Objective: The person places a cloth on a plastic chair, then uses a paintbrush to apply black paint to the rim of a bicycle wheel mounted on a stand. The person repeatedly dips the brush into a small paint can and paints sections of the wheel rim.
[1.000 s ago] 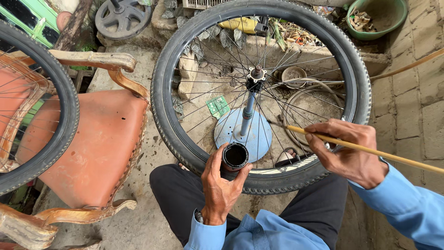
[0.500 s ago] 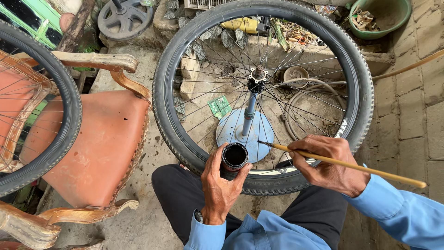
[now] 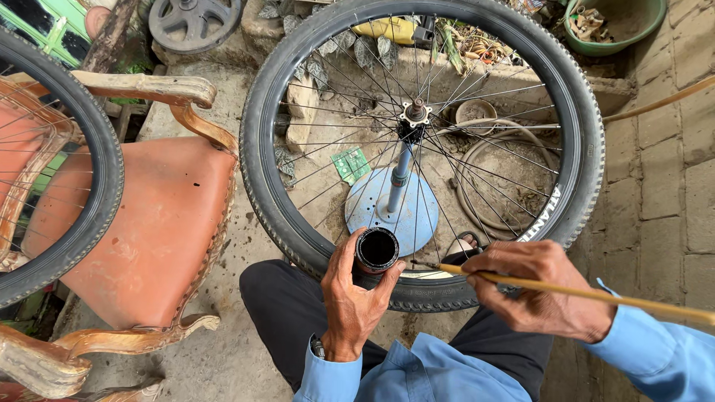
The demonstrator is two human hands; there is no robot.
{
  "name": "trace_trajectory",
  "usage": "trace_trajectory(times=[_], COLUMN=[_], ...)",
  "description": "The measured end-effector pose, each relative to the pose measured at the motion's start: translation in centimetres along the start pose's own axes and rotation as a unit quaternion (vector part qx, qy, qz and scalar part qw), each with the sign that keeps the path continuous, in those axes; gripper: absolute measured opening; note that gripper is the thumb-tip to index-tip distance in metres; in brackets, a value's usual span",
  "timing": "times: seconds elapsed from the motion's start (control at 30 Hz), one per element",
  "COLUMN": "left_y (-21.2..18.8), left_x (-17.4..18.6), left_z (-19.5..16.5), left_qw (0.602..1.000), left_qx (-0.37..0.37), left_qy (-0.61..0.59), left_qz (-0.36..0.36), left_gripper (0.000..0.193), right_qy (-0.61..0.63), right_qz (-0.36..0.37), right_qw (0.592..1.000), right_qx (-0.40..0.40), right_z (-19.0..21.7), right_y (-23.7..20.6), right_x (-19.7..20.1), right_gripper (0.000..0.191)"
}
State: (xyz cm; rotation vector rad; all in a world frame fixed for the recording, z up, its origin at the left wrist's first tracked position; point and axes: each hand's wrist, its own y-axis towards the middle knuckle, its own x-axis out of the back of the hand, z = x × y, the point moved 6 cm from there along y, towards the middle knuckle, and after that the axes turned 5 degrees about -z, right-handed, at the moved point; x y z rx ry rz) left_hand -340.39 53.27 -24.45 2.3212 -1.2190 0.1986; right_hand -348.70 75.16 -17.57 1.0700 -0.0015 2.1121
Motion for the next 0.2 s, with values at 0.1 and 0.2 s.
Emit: trace_trajectory(times=[0.1,0.2], left_y=[-0.18,-0.67], left_x=[0.11,0.2], left_z=[0.11,0.02], left_qw=[1.0,1.0], left_qx=[0.006,-0.002], left_qy=[0.008,0.012], left_qz=[0.002,-0.001], left_gripper=[0.069,0.069], right_qy=[0.011,-0.002], right_qz=[0.004,0.017], right_qw=[1.0,1.0], right_qx=[-0.017,-0.014], right_z=[-0.7,-0.79], right_y=[0.23,0.56], right_x=[0.47,0.51], right_gripper=[0.015,0.015])
